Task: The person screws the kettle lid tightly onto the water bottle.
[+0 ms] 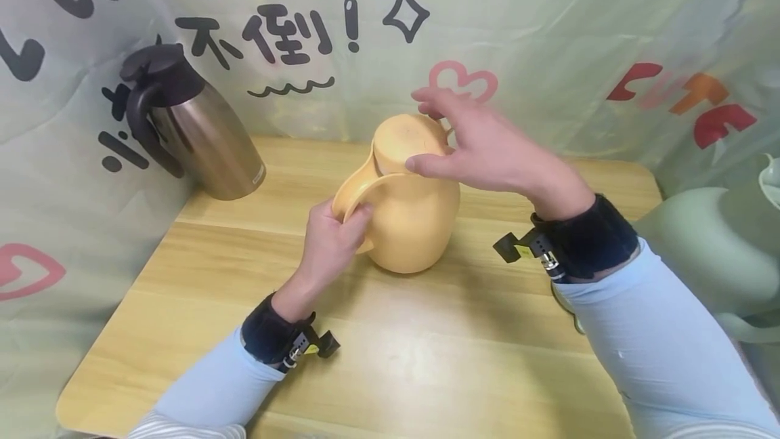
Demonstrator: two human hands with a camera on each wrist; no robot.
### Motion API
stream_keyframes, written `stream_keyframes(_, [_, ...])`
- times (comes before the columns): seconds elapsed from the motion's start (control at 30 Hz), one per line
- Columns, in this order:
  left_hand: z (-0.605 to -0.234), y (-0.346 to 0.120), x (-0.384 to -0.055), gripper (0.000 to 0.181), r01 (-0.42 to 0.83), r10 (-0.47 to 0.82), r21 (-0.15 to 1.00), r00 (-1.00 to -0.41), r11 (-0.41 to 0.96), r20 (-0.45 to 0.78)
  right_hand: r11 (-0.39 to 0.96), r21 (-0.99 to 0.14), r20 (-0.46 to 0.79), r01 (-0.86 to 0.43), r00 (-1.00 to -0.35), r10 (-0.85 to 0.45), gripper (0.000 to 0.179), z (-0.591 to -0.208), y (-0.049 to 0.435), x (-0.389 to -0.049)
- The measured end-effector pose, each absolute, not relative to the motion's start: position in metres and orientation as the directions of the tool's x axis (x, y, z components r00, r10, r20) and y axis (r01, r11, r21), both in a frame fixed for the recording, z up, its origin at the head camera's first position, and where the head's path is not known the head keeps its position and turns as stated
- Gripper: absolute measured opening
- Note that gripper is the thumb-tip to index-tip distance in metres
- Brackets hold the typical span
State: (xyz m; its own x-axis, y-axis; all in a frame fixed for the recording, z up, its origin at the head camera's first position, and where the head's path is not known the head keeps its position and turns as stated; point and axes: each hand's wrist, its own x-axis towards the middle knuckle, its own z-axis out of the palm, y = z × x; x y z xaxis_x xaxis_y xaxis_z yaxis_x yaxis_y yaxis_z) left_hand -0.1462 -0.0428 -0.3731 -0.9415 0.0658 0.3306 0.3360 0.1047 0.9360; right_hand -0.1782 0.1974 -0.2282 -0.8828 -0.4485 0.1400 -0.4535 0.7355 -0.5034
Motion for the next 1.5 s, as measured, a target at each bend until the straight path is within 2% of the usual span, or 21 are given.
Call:
stream_keyframes(0.17, [-0.372,-0.041,-0.147,0.032,0.338,0.073,0.936,-0.941,0.097,0.332,0.743,-0.504,0.143,-0.441,-0.890,-0.432,0.080,-0.228,0.199,-0.177])
stream_keyframes(0.33, [-0.372,-0.043,-0.148,0.033,0.342,0.067,0.932,-0.939,0.118,0.336,0.732,-0.521,0.203,-0.438,-0.897,-0.393,0.069,-0.225,0.207,-0.178])
stream_keyframes(0.43, [-0.370,-0.045,-0.149,0.034,0.353,0.058,0.927,-0.936,0.128,0.348,0.690,-0.552,0.233,-0.468,-0.881,-0.411,0.064,-0.224,0.206,-0.181])
stream_keyframes(0.63, [-0.371,-0.045,-0.147,0.034,0.340,0.064,0.934,-0.940,0.108,0.335,0.645,-0.615,0.148,-0.454,-0.870,-0.471,0.069,-0.229,0.200,-0.182])
stream_keyframes(0.77, [-0.372,-0.044,-0.146,0.033,0.333,0.066,0.937,-0.942,0.101,0.328,0.677,-0.613,0.123,-0.407,-0.896,-0.427,0.070,-0.231,0.203,-0.177])
stream_keyframes(0.87, [-0.372,-0.044,-0.145,0.031,0.326,0.070,0.940,-0.945,0.102,0.320,0.699,-0.592,0.173,-0.400,-0.911,-0.375,0.064,-0.231,0.208,-0.174])
stream_keyframes(1.0, [-0.372,-0.045,-0.147,0.031,0.327,0.064,0.938,-0.945,0.119,0.321,0.677,-0.587,0.244,-0.444,-0.894,-0.375,0.059,-0.230,0.211,-0.176])
stream_keyframes(1.13, [-0.371,-0.047,-0.148,0.032,0.346,0.058,0.930,-0.938,0.123,0.341,0.642,-0.609,0.212,-0.465,-0.876,-0.433,0.065,-0.230,0.206,-0.180])
stream_keyframes(1.27, [-0.370,-0.046,-0.149,0.032,0.350,0.068,0.931,-0.936,0.106,0.345,0.669,-0.594,0.148,-0.447,-0.878,-0.455,0.072,-0.232,0.202,-0.179])
stream_keyframes(1.5, [-0.373,-0.043,-0.147,0.031,0.342,0.070,0.935,-0.939,0.096,0.336,0.719,-0.568,0.153,-0.399,-0.910,-0.384,0.079,-0.233,0.208,-0.173])
